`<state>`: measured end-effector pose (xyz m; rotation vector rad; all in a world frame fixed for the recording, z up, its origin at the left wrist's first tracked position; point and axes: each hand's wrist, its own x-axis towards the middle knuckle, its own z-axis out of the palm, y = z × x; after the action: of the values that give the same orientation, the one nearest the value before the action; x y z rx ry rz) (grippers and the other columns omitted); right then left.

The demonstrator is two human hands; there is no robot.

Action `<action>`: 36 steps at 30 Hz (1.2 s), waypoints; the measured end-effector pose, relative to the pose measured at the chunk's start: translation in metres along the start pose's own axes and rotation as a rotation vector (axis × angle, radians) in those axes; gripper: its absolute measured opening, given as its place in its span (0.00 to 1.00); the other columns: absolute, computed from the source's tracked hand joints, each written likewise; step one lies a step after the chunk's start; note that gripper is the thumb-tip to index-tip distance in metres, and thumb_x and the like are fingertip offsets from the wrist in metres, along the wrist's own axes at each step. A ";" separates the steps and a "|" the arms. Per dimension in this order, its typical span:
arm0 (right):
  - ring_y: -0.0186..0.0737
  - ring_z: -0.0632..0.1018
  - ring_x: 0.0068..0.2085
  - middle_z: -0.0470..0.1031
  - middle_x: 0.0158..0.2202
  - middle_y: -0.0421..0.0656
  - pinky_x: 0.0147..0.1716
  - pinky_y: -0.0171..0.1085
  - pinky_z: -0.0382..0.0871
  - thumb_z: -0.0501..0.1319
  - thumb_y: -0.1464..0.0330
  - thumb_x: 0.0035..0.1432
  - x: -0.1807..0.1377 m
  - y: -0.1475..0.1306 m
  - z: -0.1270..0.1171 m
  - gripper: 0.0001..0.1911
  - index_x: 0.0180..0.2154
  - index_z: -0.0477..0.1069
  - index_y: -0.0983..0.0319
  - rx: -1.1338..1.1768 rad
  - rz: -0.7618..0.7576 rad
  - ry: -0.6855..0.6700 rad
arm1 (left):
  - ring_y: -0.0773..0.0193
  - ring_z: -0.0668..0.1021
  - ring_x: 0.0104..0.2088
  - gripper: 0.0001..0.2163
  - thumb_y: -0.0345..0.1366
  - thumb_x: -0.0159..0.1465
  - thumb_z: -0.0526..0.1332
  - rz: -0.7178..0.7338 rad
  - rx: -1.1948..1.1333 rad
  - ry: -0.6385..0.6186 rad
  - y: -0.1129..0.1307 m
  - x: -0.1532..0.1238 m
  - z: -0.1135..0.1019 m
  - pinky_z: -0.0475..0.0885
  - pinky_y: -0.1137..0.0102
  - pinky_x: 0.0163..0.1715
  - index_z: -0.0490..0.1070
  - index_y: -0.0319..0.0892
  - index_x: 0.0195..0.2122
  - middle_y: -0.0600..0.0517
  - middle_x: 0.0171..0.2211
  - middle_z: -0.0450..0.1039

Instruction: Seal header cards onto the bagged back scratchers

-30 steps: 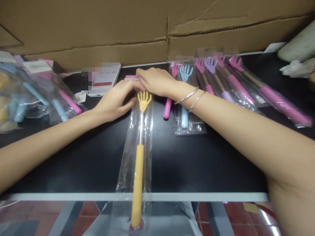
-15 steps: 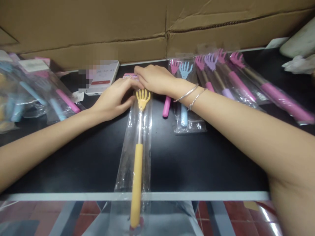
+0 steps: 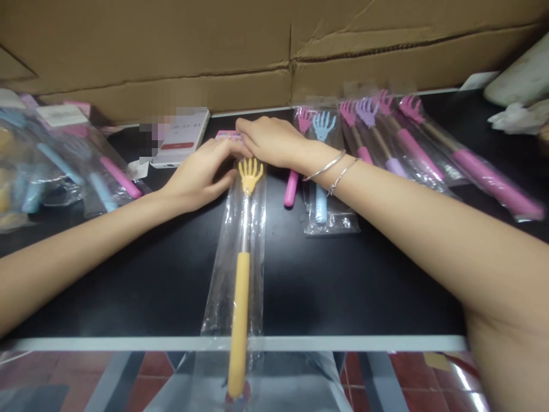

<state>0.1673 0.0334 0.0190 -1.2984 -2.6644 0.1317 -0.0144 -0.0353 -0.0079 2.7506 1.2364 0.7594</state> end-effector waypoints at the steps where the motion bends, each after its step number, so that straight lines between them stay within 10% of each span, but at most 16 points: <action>1: 0.42 0.75 0.38 0.77 0.40 0.49 0.37 0.37 0.58 0.43 0.60 0.71 0.000 0.000 0.000 0.20 0.47 0.69 0.62 0.003 -0.005 0.003 | 0.55 0.74 0.52 0.18 0.26 0.63 0.54 -0.003 -0.002 -0.002 0.000 0.000 0.000 0.71 0.58 0.56 0.68 0.42 0.53 0.47 0.49 0.74; 36: 0.40 0.73 0.34 0.78 0.40 0.49 0.31 0.34 0.50 0.44 0.62 0.69 0.001 0.004 0.001 0.19 0.46 0.69 0.63 -0.071 -0.013 0.012 | 0.53 0.74 0.54 0.17 0.26 0.64 0.54 0.011 -0.008 0.007 0.001 0.000 0.000 0.71 0.57 0.56 0.68 0.39 0.54 0.45 0.51 0.74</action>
<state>0.1693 0.0366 0.0172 -1.2972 -2.6896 0.0276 -0.0138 -0.0359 -0.0075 2.7529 1.2172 0.7733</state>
